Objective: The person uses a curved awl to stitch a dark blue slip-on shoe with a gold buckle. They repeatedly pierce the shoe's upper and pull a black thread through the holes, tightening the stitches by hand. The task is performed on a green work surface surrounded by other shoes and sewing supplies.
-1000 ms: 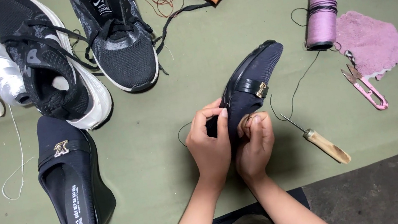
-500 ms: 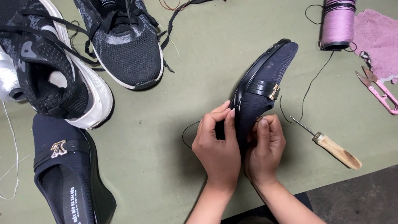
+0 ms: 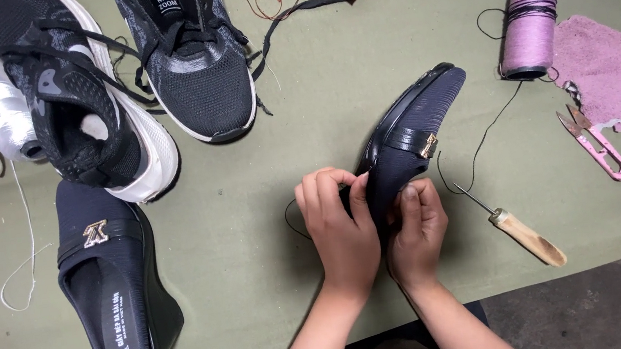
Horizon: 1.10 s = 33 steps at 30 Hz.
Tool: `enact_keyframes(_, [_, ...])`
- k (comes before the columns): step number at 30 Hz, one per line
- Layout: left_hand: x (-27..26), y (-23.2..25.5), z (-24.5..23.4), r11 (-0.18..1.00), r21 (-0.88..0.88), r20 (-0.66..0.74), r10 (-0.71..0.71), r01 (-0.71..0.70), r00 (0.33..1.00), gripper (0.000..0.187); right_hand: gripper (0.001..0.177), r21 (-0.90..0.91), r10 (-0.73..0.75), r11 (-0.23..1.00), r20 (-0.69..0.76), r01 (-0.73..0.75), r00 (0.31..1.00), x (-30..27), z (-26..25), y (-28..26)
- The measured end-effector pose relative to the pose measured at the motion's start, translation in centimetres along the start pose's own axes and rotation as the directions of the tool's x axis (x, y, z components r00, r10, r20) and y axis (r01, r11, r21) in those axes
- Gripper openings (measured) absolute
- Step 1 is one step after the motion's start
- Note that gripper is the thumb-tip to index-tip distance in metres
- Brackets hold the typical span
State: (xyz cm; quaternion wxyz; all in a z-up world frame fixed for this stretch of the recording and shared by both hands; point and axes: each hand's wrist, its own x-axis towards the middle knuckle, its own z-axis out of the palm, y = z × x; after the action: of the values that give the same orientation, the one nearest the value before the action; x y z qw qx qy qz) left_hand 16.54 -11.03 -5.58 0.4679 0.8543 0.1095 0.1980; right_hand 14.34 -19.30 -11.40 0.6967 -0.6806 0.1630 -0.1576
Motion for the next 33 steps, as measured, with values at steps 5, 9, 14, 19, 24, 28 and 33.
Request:
enact_keyframes(5, [-0.4,0.2,0.0,1.0,0.007,-0.01,0.018,-0.018,1.0,0.019,0.033,0.127,0.038,0.991,-0.026,-0.034,0.999,-0.3,0.3,-0.5])
enact_keyframes(9, [-0.4,0.8,0.0,0.998,-0.01,-0.047,0.054,-0.054,0.997,0.018,0.033,0.212,0.035,0.977,-0.022,-0.029,0.999,-0.1,0.7,-1.4])
enact_keyframes(14, [-0.3,0.5,0.1,0.997,-0.032,-0.064,0.063,-0.065,0.996,0.022,0.033,0.25,0.043,0.968,-0.032,-0.033,0.999,-0.1,0.7,-1.4])
enact_keyframes(19, [-0.4,0.1,0.2,0.996,-0.052,-0.088,0.063,-0.068,0.994,0.02,0.032,0.243,0.043,0.969,-0.027,-0.035,0.999,-0.2,0.5,-1.0])
enact_keyframes(24, [-0.4,-0.1,0.2,0.995,-0.076,-0.113,0.05,-0.059,0.992,0.016,0.03,0.279,0.067,0.959,-0.034,-0.055,0.997,-0.3,0.8,-1.3])
enact_keyframes(28, [-0.5,-0.4,0.5,0.995,-0.082,-0.114,0.049,-0.059,0.992,0.015,0.03,0.28,0.085,0.957,-0.042,-0.07,0.995,-0.3,0.8,-1.5])
enact_keyframes(33, [-0.5,-0.6,0.6,0.995,-0.094,-0.114,0.032,-0.043,0.993,0.015,0.03,0.317,0.111,0.943,-0.031,-0.096,0.993,-0.2,0.6,-1.7])
